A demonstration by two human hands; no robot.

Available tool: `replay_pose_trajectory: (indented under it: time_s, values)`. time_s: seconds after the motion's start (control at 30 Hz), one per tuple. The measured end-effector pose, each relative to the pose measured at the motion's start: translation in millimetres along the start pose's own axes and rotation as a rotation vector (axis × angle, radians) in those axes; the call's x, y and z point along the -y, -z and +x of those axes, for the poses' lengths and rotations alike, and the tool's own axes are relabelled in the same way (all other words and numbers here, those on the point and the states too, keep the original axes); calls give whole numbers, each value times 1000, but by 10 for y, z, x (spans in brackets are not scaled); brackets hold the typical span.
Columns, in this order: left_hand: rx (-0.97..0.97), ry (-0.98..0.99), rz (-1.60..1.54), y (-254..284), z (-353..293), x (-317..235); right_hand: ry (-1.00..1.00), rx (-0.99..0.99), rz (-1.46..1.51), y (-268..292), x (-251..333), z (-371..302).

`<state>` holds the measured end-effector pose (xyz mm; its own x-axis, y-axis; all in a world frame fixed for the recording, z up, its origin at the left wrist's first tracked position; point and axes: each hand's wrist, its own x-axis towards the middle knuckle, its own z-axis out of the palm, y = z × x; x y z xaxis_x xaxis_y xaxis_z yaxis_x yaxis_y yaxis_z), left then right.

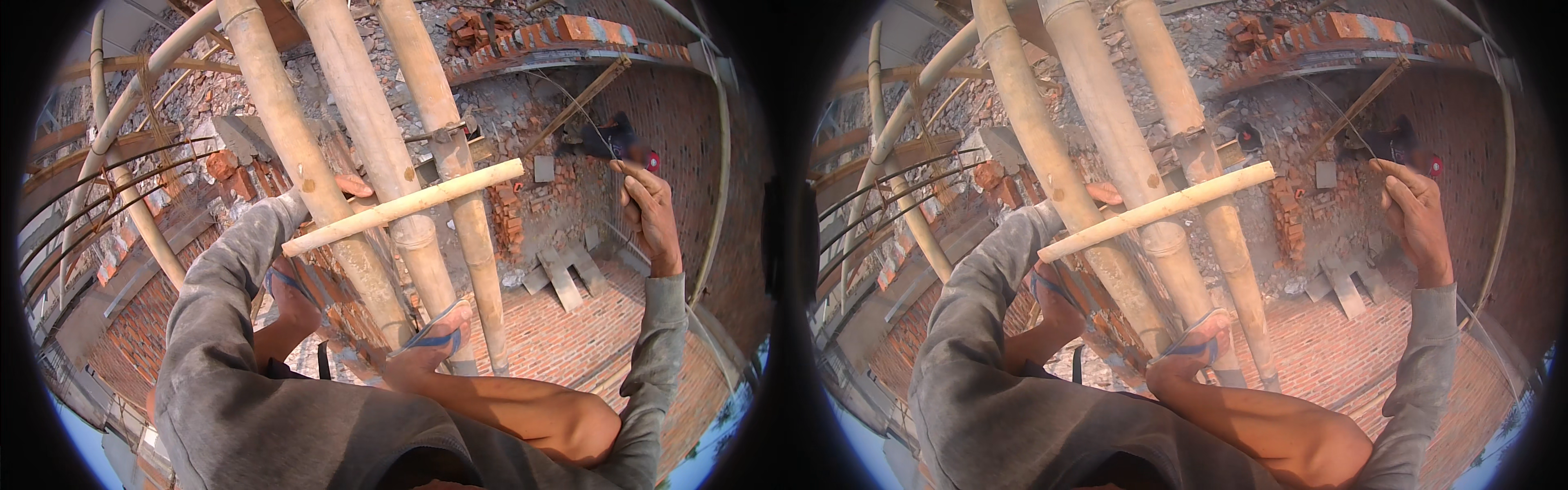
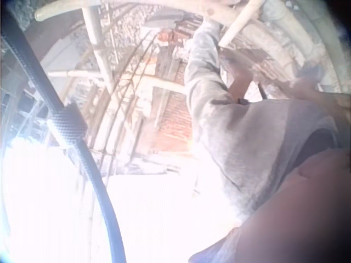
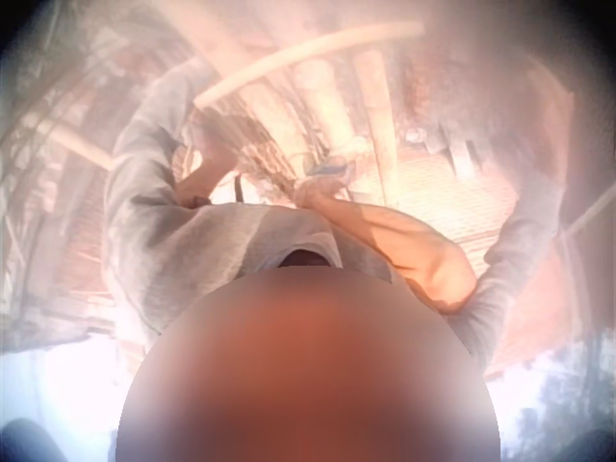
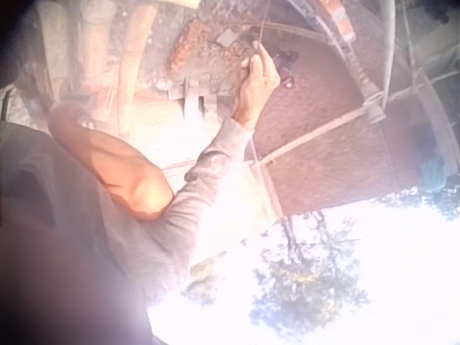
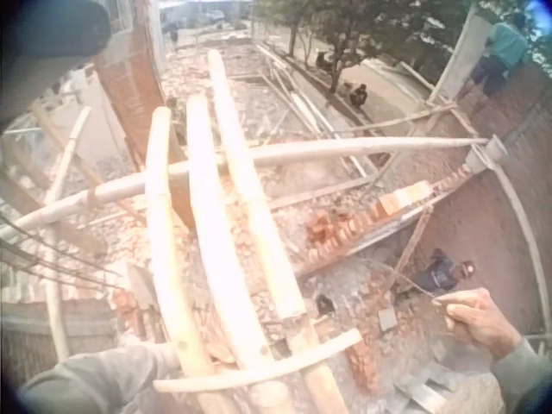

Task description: The person secures bamboo poles together using wire and a metal hook tool. They wrap the wire around the poles and twist it to tighten the connection, repeating the process at multiple points along the structure.

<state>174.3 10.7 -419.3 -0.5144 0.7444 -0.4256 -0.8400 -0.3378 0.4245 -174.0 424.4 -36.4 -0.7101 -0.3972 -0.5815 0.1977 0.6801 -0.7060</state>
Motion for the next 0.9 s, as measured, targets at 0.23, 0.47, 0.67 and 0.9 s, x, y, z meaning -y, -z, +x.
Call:
replay_pose_trajectory:
  time_s: [0.23, 0.47, 0.67, 0.9]
  values:
    - [-41, -5, 0, -119, 31, -281, -50, 43, -45, 183, -257, -96]
    - [-130, -137, 16, -210, 1, -177, -211, 473, 87, 157, -130, -583]
    - [-172, -218, -1, -256, 37, -150, -369, 540, -318, -601, -58, -767]
    - [-220, -258, -20, -243, -36, -154, 161, 448, -623, -1570, -288, -788]
